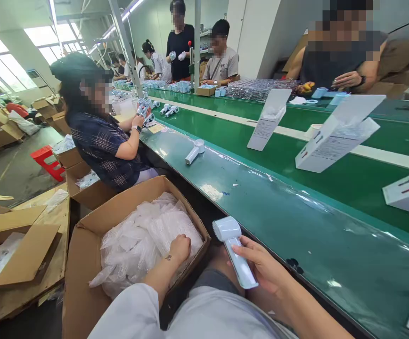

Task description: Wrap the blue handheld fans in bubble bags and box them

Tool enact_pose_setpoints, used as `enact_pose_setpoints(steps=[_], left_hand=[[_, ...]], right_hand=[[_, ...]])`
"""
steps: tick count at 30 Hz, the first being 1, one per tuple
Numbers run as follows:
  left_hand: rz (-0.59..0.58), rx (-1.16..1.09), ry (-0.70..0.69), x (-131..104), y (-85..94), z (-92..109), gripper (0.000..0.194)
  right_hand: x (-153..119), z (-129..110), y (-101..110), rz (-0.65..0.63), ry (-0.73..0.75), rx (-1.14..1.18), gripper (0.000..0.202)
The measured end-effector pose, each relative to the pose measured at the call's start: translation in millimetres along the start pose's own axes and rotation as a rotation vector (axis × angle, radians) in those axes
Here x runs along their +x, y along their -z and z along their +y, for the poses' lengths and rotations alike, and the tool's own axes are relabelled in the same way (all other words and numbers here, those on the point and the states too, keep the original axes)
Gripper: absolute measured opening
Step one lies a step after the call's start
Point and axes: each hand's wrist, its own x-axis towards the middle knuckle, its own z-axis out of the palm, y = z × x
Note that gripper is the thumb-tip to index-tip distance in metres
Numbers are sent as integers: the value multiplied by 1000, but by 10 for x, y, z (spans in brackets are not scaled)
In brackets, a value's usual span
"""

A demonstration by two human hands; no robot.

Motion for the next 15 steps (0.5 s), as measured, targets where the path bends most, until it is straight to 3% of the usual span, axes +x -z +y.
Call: enact_pose_setpoints(steps=[3,7,10,13,15], left_hand=[[83,-19,-31,-11,50,34,17],[183,-105,-105,-110,364,251,17],[100,-278,-303,-269,604,484,16],[37,-477,-367,-356,756,605,12],[143,-664,-257,-339,803,610,10]], right_hand=[[-51,36,8,-38,-38,20,51],[9,75,-69,-291,-139,4,68],[123,46,-233,-406,-201,-51,88],[200,-20,-369,-427,-181,-103,79],[209,-49,-384,-385,-156,-115,65]])
